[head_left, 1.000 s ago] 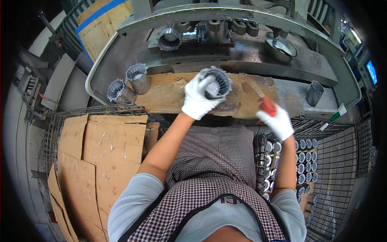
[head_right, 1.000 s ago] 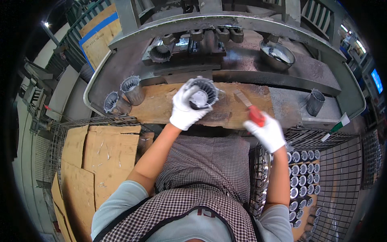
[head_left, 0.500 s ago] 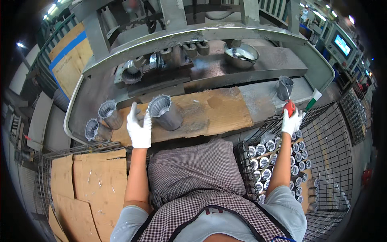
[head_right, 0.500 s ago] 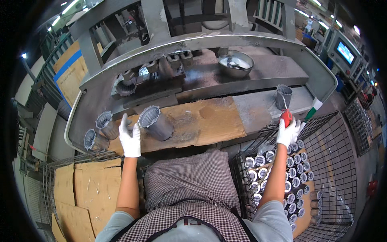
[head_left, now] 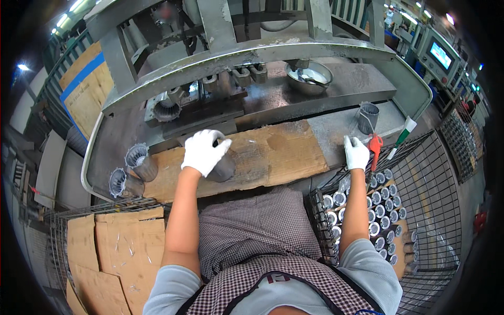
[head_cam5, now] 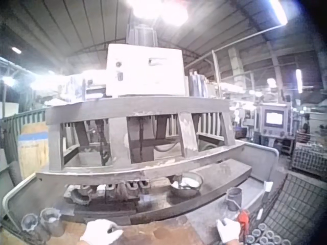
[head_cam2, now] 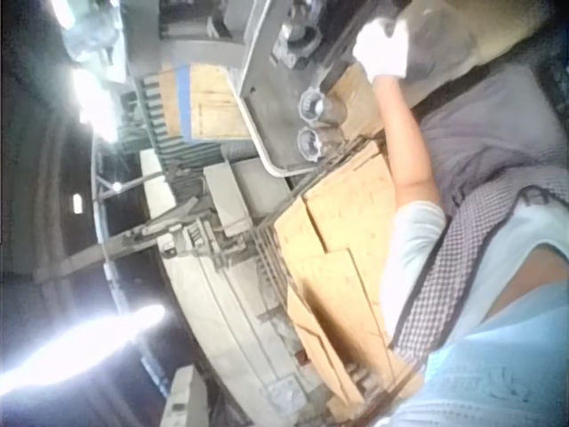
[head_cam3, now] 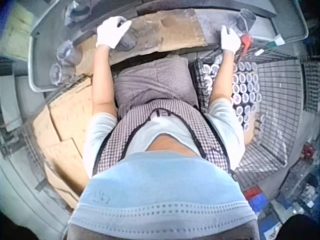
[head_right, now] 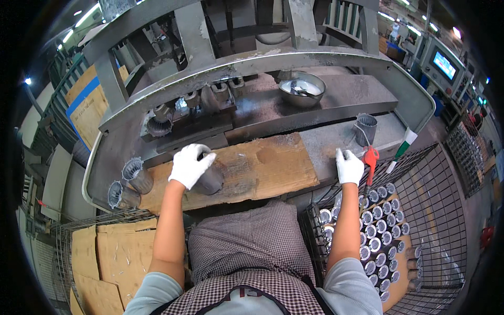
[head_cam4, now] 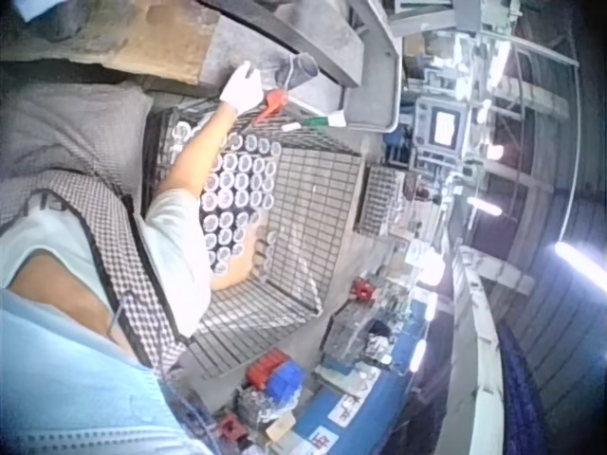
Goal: The person deburrs cylindrical metal parts using a deburring tool, then organizes them with an air blower.
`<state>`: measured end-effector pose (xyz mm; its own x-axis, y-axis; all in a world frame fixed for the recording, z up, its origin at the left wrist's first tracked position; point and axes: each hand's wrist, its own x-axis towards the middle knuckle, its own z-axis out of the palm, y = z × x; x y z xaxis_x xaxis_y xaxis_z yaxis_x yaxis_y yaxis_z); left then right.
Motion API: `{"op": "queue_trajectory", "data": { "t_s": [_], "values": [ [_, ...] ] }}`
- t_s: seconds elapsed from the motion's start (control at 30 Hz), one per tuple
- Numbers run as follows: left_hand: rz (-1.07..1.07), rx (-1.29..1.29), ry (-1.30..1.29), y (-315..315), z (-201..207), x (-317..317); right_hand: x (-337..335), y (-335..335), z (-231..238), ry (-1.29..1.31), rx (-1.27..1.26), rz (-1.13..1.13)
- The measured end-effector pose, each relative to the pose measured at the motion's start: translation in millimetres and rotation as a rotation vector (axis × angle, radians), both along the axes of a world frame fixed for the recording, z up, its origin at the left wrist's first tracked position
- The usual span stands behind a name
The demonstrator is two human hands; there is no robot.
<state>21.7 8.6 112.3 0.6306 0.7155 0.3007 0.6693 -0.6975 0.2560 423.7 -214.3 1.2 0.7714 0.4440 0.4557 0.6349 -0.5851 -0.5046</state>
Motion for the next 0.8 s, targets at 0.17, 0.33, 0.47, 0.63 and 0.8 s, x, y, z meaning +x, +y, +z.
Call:
{"op": "queue_trajectory", "data": {
  "t_s": [0.17,0.33,0.47,0.63,0.8],
  "values": [
    [-0.001,0.017,-0.054,-1,-4,-7,3,4,6,0.116,-0.117,0.001],
    [0.015,0.002,-0.029,2,-2,-4,4,69,70,0.207,0.167,0.322],
    [0.013,-0.016,-0.032,2,1,0,13,143,107,0.007,0.048,0.193],
    [0.007,-0.031,-0.061,3,1,-1,20,174,126,-0.024,-0.019,0.247],
    [0.018,-0.053,-0.023,3,1,2,24,152,114,-0.128,-0.042,0.254]
  ]
}}
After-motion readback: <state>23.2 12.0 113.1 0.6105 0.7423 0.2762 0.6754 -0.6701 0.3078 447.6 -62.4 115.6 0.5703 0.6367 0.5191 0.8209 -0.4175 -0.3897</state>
